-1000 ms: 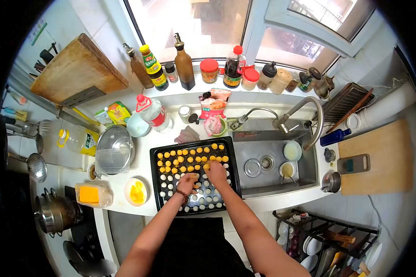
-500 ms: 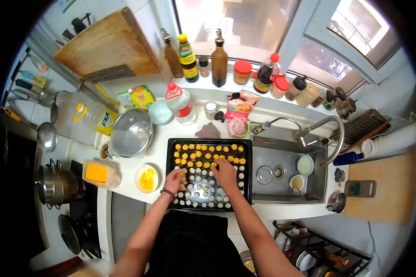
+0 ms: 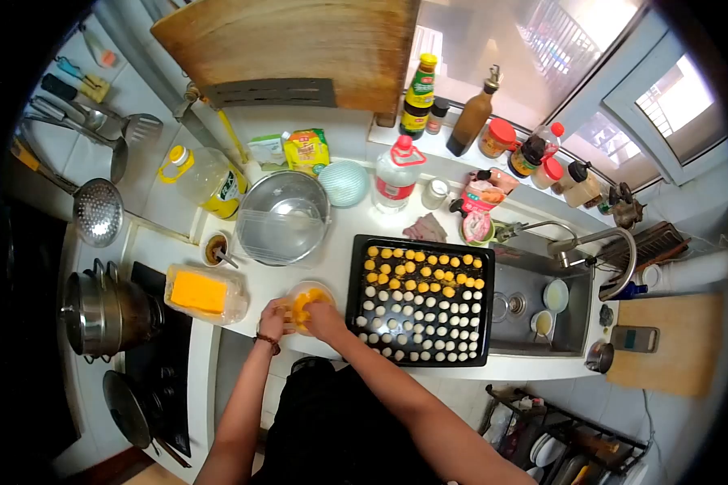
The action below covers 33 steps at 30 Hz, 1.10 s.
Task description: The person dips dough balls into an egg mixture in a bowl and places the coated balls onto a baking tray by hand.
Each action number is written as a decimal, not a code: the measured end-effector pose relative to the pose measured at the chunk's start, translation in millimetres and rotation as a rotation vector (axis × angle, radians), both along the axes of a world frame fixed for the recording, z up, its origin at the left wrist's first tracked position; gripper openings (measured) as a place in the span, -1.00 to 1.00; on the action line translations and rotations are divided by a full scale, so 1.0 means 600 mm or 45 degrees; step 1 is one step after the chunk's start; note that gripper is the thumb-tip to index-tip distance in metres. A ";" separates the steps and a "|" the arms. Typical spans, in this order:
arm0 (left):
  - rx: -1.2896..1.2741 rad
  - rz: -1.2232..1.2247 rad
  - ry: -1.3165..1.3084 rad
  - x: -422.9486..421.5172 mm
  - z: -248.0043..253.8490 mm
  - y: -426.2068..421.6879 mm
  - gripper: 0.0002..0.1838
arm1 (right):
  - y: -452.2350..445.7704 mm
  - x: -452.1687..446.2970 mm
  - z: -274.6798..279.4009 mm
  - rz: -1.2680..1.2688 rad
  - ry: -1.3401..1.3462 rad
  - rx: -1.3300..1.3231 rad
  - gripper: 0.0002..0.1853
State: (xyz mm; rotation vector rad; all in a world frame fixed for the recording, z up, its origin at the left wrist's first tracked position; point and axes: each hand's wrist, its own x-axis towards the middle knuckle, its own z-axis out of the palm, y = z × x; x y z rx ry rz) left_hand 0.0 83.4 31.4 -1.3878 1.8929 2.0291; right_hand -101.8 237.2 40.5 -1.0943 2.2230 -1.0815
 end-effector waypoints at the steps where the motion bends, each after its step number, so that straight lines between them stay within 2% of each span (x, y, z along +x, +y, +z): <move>1: -0.056 -0.138 0.014 0.004 -0.009 -0.014 -0.69 | -0.017 0.009 -0.012 -0.038 -0.007 0.063 -0.64; 9: 0.157 -0.310 0.000 0.008 -0.014 -0.076 -0.67 | -0.071 0.037 -0.017 -0.079 0.042 0.491 -0.72; 16: 0.079 -0.457 0.048 -0.020 -0.010 -0.077 -0.69 | -0.064 0.039 0.003 -0.168 0.022 0.589 -0.67; 18: 0.135 -0.471 0.088 -0.033 -0.006 -0.078 -0.68 | -0.050 0.037 0.016 -0.307 0.085 0.269 -0.62; 19: 0.140 -0.508 0.096 -0.042 -0.007 -0.078 -0.68 | -0.042 0.034 0.027 -0.344 0.090 0.275 -0.62; 21: 0.203 -0.557 0.135 -0.061 -0.009 -0.069 -0.67 | -0.022 0.029 0.065 -0.588 -0.134 0.145 -0.59; 22: 0.236 -0.580 0.149 -0.073 -0.003 -0.060 -0.68 | -0.010 0.018 0.106 -0.640 -0.235 0.229 -0.61; 25: 0.285 -0.667 0.151 -0.108 0.023 -0.008 -0.69 | 0.052 0.003 0.112 -0.834 -0.354 0.116 -0.63; 31: 0.323 -0.904 0.232 -0.190 0.053 0.168 -0.70 | 0.212 -0.042 0.118 -1.135 -0.193 0.016 -0.65; 33: 0.267 -0.982 0.251 -0.214 0.054 0.234 -0.69 | 0.289 -0.071 0.102 -1.185 -0.139 0.080 -0.64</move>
